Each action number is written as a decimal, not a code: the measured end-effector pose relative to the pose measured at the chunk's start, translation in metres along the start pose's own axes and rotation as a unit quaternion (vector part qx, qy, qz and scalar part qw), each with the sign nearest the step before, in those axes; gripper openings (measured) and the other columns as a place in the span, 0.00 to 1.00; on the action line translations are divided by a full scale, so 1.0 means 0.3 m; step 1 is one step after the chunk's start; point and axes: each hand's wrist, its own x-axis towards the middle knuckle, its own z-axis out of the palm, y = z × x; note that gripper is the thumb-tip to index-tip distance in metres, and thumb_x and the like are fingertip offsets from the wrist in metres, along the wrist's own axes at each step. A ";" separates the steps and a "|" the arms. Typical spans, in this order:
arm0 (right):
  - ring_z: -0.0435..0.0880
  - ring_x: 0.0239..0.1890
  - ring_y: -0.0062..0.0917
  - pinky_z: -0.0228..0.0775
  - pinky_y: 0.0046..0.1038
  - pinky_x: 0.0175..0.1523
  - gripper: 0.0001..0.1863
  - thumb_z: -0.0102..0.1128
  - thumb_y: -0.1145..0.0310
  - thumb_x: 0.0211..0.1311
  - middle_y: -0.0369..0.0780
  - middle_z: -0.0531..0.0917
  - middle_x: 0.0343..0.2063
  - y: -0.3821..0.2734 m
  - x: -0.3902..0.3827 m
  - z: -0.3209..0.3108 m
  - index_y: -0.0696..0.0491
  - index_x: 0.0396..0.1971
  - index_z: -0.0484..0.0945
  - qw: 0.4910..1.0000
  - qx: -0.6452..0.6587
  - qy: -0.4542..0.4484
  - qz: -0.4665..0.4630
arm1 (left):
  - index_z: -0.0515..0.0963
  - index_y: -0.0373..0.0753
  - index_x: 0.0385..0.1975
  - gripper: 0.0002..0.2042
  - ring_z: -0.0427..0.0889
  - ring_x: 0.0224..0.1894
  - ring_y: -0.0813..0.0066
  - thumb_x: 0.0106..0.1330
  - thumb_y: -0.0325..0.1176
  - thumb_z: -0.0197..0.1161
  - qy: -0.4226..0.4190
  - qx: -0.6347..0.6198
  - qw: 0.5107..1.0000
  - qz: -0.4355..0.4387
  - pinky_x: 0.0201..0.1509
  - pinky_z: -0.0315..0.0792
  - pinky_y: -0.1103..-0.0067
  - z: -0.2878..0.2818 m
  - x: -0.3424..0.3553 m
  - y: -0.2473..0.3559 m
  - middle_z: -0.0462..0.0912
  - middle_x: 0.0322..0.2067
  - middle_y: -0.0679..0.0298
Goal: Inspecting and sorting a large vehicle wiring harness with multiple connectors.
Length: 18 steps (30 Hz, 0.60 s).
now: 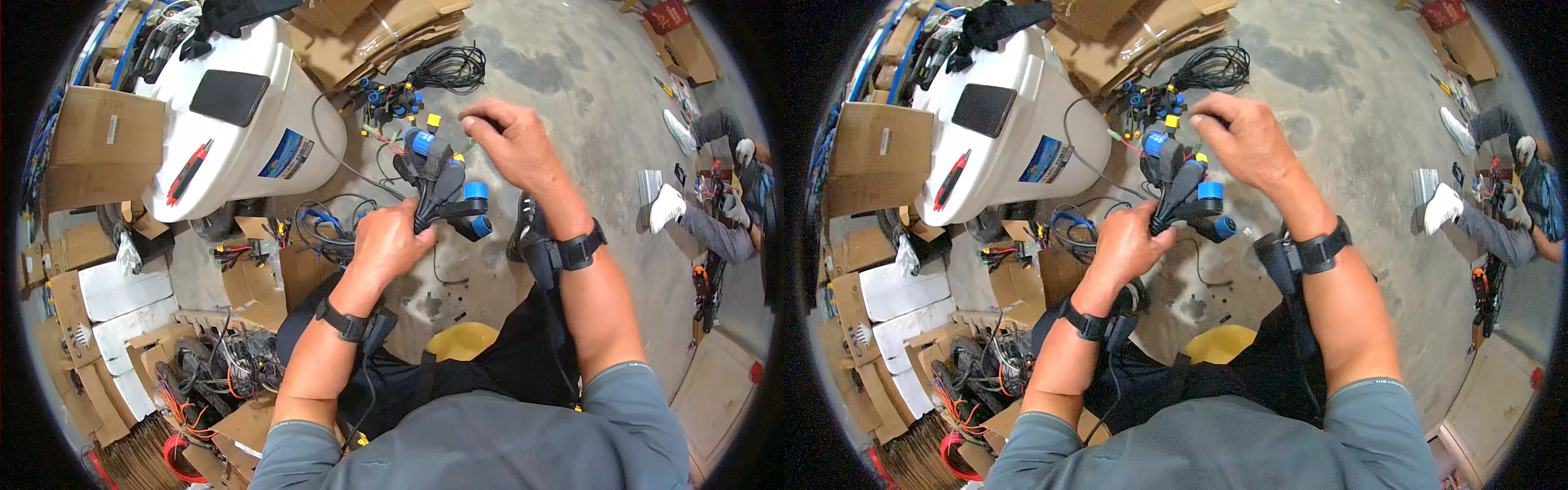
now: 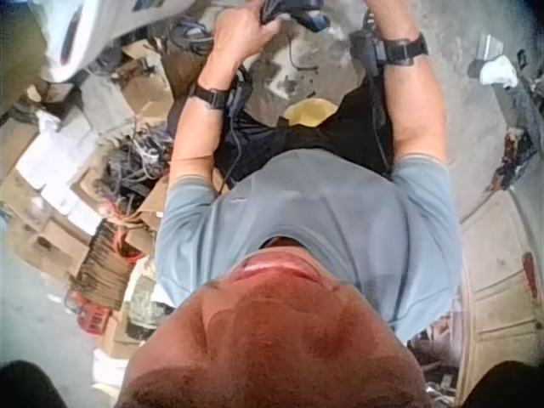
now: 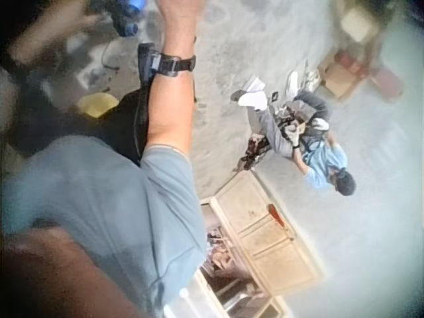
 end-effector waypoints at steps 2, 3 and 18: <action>0.83 0.33 0.40 0.74 0.33 0.40 0.09 0.58 0.69 0.58 0.47 0.83 0.30 -0.033 -0.009 0.032 0.57 0.36 0.81 0.999 0.031 -0.001 -0.025 | 0.79 0.36 0.34 0.17 0.80 0.30 0.46 0.51 0.43 0.66 -0.029 0.014 0.999 0.002 0.36 0.75 0.60 0.015 0.002 0.012 0.81 0.24 0.47; 0.83 0.33 0.40 0.74 0.33 0.40 0.09 0.58 0.70 0.57 0.47 0.82 0.29 -0.043 -0.012 0.050 0.57 0.35 0.80 0.997 0.037 -0.013 -0.063 | 0.79 0.36 0.32 0.16 0.81 0.30 0.46 0.51 0.42 0.66 -0.039 0.039 0.998 0.012 0.36 0.75 0.60 0.031 0.001 0.015 0.81 0.24 0.48; 0.83 0.31 0.46 0.74 0.43 0.37 0.12 0.60 0.60 0.56 0.48 0.83 0.23 0.077 -0.085 0.272 0.54 0.28 0.81 0.877 -0.347 -0.326 -0.065 | 0.78 0.38 0.31 0.14 0.81 0.27 0.50 0.51 0.41 0.65 -0.059 0.039 0.991 0.112 0.31 0.75 0.60 0.184 -0.027 0.062 0.81 0.24 0.52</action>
